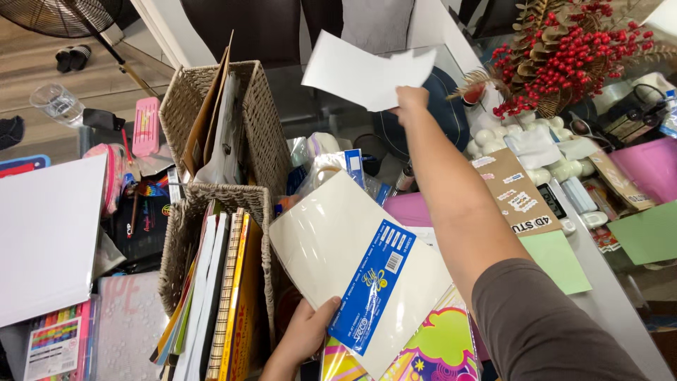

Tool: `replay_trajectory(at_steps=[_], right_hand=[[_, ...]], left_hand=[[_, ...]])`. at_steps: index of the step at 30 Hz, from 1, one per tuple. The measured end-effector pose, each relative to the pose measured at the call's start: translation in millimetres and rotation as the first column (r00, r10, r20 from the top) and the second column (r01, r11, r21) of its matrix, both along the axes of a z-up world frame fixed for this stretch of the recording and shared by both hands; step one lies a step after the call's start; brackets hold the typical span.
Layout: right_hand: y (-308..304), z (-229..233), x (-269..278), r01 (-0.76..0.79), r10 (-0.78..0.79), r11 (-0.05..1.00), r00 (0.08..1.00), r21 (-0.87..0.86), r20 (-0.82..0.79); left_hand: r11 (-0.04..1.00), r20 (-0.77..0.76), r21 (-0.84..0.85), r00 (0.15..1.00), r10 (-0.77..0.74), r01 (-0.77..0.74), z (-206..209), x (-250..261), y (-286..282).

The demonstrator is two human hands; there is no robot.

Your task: The person organizes various stationery items on a table, including notebooks, binders, a coloring book, and loose sheets of paper, placing some items into a purple carrying case.

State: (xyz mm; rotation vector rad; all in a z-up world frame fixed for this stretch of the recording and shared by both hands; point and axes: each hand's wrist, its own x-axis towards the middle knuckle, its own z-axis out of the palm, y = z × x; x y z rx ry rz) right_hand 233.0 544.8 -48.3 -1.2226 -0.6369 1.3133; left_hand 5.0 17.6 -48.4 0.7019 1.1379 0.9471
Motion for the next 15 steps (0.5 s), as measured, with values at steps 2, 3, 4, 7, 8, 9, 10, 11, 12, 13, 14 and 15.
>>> replay_trajectory(at_steps=[2,3,4,7,8,9,10,11,12,13,14,15], right_hand=[[-8,-9,22,-0.029,0.028,0.990,1.000,-0.134,-0.004],[-16,-12,32,-0.012,0.028,0.981,0.997,-0.195,0.077],[-27,-15,40,0.063,0.001,0.968,0.967,-0.242,0.255],[-63,2,50,0.148,-0.022,0.984,0.665,-0.103,0.746],[-80,11,54,0.029,-0.159,0.986,0.443,0.163,0.882],[-102,28,49,-0.173,0.066,0.984,0.565,0.040,0.823],[-127,46,43,-0.385,0.300,0.922,0.624,-0.050,0.722],[-159,65,44,-0.535,0.543,0.821,0.622,-0.200,0.564],[-194,81,46,-0.680,0.740,0.669,0.570,-0.300,0.357],[-223,94,42,-0.757,0.813,0.578,0.501,-0.305,0.297],[-249,104,37,-0.824,0.875,0.481,0.426,-0.299,0.232],[-275,114,39,-0.822,0.873,0.483,0.430,-0.302,0.228]], left_hand=[[0.999,-0.069,0.032,0.997,-0.036,0.038,1,-1,0],[0.999,-0.064,0.022,0.997,-0.033,0.035,2,-2,0],[0.995,-0.096,0.058,0.992,-0.079,0.085,4,-6,2],[0.983,-0.135,0.108,0.982,-0.136,0.151,10,-10,4],[0.978,-0.143,0.137,0.980,-0.140,0.160,12,-8,5],[0.977,-0.133,0.132,0.980,-0.147,0.165,14,-8,6],[0.976,-0.116,0.139,0.982,-0.151,0.166,16,-8,5],[0.975,-0.098,0.146,0.983,-0.154,0.167,18,-5,5],[0.975,-0.092,0.144,0.983,-0.158,0.170,21,-3,6],[0.970,-0.127,0.172,0.981,-0.149,0.169,25,0,6],[0.965,-0.168,0.198,0.976,-0.140,0.172,28,0,5],[0.965,-0.166,0.194,0.975,-0.145,0.177,32,2,3]])
